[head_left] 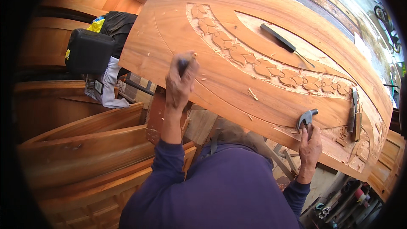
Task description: The person carves a decorative pattern into a wooden panel using a chisel and a hammer.
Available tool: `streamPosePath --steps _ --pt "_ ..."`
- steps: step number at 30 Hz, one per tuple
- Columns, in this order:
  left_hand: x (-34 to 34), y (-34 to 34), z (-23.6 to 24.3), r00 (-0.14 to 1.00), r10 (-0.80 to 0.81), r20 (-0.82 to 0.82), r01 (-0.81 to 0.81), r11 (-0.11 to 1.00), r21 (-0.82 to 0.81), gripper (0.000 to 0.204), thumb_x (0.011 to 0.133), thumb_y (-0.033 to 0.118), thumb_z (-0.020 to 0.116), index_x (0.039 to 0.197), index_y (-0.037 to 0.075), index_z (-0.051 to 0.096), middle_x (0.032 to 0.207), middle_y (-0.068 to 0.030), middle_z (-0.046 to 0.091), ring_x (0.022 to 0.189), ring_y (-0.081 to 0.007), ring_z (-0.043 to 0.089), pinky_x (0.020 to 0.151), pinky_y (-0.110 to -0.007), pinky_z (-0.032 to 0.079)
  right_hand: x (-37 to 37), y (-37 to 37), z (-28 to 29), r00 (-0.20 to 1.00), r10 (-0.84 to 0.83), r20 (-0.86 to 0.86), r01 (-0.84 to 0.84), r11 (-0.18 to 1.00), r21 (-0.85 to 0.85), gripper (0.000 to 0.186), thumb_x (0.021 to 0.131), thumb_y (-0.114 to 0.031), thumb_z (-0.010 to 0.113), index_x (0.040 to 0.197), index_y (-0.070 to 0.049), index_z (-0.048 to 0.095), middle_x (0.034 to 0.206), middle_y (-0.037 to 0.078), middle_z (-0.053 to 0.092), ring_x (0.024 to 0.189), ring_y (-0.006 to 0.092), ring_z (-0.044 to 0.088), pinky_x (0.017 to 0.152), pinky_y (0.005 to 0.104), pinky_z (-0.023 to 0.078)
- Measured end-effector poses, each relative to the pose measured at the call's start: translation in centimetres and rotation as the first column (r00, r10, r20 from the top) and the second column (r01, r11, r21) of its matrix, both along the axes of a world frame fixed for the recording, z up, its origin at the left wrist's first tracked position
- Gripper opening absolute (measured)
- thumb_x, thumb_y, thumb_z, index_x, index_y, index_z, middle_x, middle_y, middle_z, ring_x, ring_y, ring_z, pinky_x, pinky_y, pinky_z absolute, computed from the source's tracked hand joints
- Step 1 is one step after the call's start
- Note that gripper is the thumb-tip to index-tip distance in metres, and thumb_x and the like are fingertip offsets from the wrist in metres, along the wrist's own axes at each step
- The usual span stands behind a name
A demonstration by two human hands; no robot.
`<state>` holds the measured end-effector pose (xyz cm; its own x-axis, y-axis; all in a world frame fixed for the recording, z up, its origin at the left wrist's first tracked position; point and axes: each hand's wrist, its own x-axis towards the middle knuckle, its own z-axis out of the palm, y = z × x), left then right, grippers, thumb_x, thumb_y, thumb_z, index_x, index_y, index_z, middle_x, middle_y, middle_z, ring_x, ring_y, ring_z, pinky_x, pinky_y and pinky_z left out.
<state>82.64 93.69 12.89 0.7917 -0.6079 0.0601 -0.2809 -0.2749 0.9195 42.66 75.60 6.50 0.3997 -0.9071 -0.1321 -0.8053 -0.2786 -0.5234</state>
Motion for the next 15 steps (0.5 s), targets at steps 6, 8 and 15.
streamPosePath --steps 6,8,15 --pt "4.4 -6.7 0.6 0.936 -0.292 -0.195 0.198 0.898 -0.394 0.043 0.106 0.047 0.057 0.117 0.005 0.058 0.068 0.0008 0.048 0.055 -0.0062 0.048 0.048 -0.021 0.041 0.3 0.4 -2.1 0.717 -0.352 0.602 0.073 0.897 0.437 0.045 0.097 -0.009 0.071 0.139 -0.003 0.057 0.095 0.006 0.067 0.084 0.0137 0.063 0.071 0.0296 0.049" --pt "6.6 -8.6 -1.0 0.907 -0.369 -0.201 0.233 0.839 -0.492 0.049 0.104 0.052 0.056 0.114 0.004 0.058 0.066 -0.0001 0.049 0.052 -0.0076 0.048 0.045 -0.022 0.04 0.5 1.0 -2.7 0.694 -0.414 0.589 0.083 0.859 0.505 0.053 0.097 -0.008 0.072 0.146 -0.004 0.053 0.085 -0.002 0.057 0.066 0.0053 0.049 0.057 0.0225 0.037" --pt "10.8 -15.8 -4.7 0.9 -0.412 -0.146 0.259 0.773 -0.58 0.051 0.102 0.05 0.059 0.11 -0.001 0.059 0.062 -0.0048 0.053 0.045 -0.0111 0.048 0.042 -0.025 0.039 2.5 1.7 -2.9 0.604 -0.557 0.57 0.154 0.783 0.603 0.058 0.097 -0.001 0.069 0.151 -0.002 0.048 0.08 -0.005 0.05 0.054 0.0022 0.04 0.046 0.02 0.034"
